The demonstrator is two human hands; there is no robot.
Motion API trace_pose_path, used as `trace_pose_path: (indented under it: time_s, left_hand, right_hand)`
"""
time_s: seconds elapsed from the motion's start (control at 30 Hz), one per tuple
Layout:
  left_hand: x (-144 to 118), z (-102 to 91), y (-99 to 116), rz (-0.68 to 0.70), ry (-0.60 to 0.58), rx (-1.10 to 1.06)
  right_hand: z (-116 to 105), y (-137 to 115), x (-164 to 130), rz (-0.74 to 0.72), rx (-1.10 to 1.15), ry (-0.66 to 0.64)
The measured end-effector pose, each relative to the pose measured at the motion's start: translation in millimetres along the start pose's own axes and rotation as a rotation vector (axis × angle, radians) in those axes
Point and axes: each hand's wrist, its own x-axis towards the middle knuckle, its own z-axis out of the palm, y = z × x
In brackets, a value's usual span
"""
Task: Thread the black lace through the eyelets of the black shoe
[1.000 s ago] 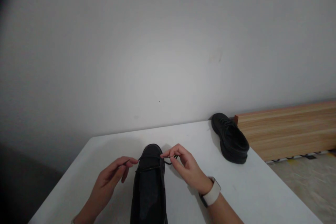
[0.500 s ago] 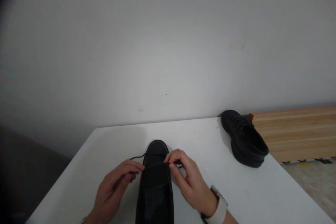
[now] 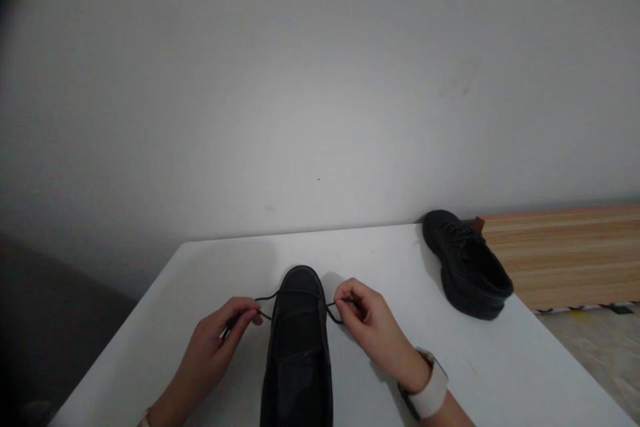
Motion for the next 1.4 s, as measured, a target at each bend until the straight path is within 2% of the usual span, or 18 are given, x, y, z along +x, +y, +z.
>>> trace_pose_path:
  time_s: [0.27, 0.5, 0.7, 0.83, 1.07, 1.27, 1.4]
  left_hand:
    - [3, 4.7, 4, 0.015, -0.069, -0.044]
    - [1, 7.9, 5, -0.150, -0.033, -0.288]
    - [2, 7.4, 3, -0.040, 0.017, -0.254]
    - [3, 7.7, 0, -0.044, 0.080, -0.227]
    - [4, 10.4, -2, 0.001, -0.013, -0.152]
    - [4, 12.7, -1, 0.136, -0.010, -0.114]
    - [3, 14.9, 0, 0.203, 0.098, 0.005]
  right_hand:
    - [5, 6, 2, -0.020, -0.022, -0.011]
    - [13, 8, 1, -0.021, -0.049, -0.051]
    - [14, 3, 1, -0.047, -0.112, -0.058]
    - [12, -1, 1, -0.041, -0.126, -0.071]
    - [13, -3, 0, -0.056, -0.141, -0.071]
    - [10, 1, 2, -0.216, -0.222, 0.020]
    - [8, 4, 3, -0.254, -0.280, 0.093]
